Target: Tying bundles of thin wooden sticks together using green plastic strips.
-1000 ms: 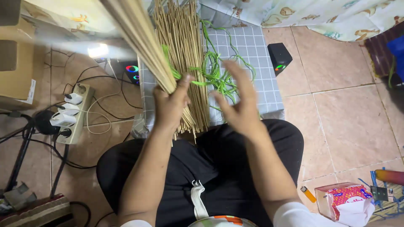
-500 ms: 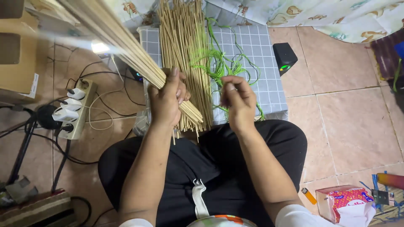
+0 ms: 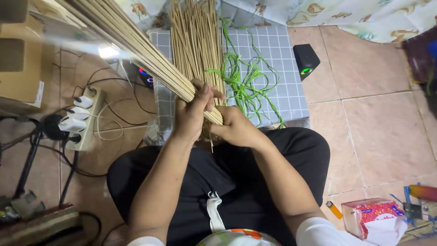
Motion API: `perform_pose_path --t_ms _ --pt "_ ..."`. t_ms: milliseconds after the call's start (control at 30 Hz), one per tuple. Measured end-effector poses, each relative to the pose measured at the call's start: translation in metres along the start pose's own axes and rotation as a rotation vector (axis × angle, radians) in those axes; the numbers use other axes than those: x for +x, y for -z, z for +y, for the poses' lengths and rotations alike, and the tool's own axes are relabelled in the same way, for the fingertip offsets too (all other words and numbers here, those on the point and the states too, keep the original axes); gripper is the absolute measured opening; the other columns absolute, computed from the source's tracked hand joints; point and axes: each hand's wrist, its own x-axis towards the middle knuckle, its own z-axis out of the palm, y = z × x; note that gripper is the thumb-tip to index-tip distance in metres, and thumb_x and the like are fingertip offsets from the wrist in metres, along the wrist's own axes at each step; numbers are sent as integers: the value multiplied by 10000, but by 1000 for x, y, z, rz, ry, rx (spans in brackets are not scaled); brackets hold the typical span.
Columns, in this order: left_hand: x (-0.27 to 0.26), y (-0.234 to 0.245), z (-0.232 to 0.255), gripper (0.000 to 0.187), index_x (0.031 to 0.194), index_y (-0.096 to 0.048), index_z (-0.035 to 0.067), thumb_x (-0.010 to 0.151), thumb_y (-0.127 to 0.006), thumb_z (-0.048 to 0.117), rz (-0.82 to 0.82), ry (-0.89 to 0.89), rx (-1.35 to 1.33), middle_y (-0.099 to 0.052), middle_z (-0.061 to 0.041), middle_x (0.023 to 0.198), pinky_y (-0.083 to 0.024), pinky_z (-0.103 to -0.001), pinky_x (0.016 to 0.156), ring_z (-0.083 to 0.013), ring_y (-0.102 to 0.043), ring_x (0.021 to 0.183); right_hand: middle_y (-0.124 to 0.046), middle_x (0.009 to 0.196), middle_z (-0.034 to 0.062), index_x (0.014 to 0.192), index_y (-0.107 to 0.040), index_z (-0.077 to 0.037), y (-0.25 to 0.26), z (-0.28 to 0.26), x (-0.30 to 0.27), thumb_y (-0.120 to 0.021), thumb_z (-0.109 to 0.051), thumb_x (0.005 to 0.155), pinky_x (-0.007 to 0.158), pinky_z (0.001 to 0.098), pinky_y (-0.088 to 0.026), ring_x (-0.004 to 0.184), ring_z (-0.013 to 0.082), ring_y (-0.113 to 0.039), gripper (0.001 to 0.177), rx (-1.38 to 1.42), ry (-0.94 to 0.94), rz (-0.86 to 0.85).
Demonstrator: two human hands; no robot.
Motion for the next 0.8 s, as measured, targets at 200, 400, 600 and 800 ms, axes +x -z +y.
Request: perform_pose_path --t_ms 200,400,600,800 --pt "-31 10 30 1237 1708 120 235 943 -797 555 196 -594 998 94 -86 1797 -136 -605 1522 -356 -28 1744 -548 505 59 790 -658 4 19 -31 -16 -694 -104 783 444 331 -424 425 175 -459 114 -279 -1 192" --pt "-18 -47 106 541 1339 -657 -22 853 -683 215 -511 -712 1838 -588 -259 1452 -259 -644 1185 -426 -415 1454 -682 661 207 755 -672 48 17 -20 -16 -695 -71 657 564 435 -526 530 382 -618 156 -490 46 185" --pt "17 -15 36 47 827 -701 117 829 -667 84 -789 -601 1969 -716 -82 702 -549 -590 623 -316 -742 713 -691 712 200 833 -660 -7 16 -30 -19 -779 -209 778 683 524 -578 767 443 -715 241 -628 39 88" --pt "36 -4 90 101 753 -683 79 844 -727 80 -897 -26 1869 -691 -149 668 -577 -583 610 -430 -743 713 -597 893 154 1340 -649 27 70 -18 -26 -564 -200 1036 737 428 -503 807 288 -604 389 -213 489 314"
